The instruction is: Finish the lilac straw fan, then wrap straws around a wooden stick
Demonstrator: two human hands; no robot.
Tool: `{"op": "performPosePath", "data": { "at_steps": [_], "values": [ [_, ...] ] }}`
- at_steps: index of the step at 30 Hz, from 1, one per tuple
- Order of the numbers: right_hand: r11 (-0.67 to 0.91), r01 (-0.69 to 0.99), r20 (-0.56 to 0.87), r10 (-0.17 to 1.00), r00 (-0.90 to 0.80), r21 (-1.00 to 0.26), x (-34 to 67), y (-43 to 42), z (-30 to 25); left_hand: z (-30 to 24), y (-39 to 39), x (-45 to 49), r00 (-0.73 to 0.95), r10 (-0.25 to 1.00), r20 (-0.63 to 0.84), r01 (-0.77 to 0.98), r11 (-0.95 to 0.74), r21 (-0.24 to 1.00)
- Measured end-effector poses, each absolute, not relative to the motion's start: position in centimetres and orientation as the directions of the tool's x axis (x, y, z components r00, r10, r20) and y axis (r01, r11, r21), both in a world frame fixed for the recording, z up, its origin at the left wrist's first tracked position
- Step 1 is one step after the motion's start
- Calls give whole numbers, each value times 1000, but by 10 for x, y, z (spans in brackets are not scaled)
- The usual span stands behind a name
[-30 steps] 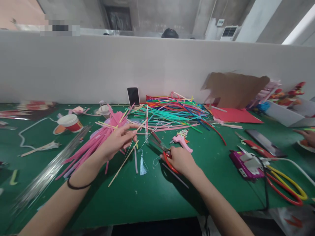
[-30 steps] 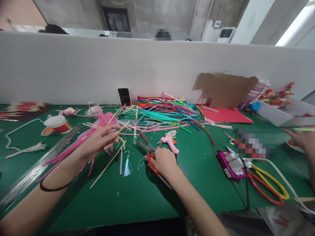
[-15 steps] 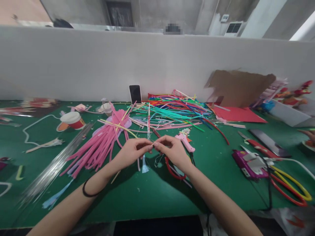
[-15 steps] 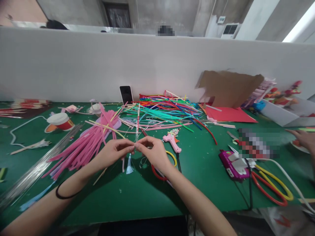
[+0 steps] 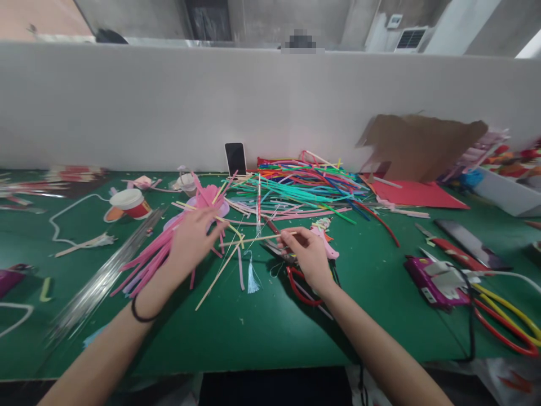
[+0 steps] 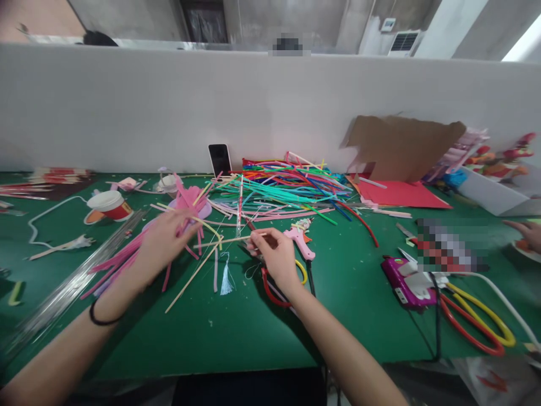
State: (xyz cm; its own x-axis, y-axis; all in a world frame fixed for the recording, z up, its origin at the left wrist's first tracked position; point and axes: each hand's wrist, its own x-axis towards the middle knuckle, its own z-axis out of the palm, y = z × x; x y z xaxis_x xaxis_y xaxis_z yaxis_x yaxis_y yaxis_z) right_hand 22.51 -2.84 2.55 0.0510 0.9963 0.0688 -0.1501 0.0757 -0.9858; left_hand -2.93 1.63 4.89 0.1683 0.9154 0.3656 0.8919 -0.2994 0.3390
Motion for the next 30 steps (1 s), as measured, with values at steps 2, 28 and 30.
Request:
{"op": "performPosePath", "data": {
  "at_steps": [2, 28, 30],
  "values": [
    [103, -168, 86, 990, 109, -980, 230, -26, 23, 46, 34, -54, -15, 924, 382, 983, -55, 172],
    [-386, -428, -282, 915, -288, -817, 210, -36, 19, 28, 20, -126, -90, 992, -87, 990, 98, 100],
    [-383, -435, -273, 916, -294, -815, 210, -37, 17, 33, 15, -124, -84, 996, 38, 982, 77, 171]
  ]
}}
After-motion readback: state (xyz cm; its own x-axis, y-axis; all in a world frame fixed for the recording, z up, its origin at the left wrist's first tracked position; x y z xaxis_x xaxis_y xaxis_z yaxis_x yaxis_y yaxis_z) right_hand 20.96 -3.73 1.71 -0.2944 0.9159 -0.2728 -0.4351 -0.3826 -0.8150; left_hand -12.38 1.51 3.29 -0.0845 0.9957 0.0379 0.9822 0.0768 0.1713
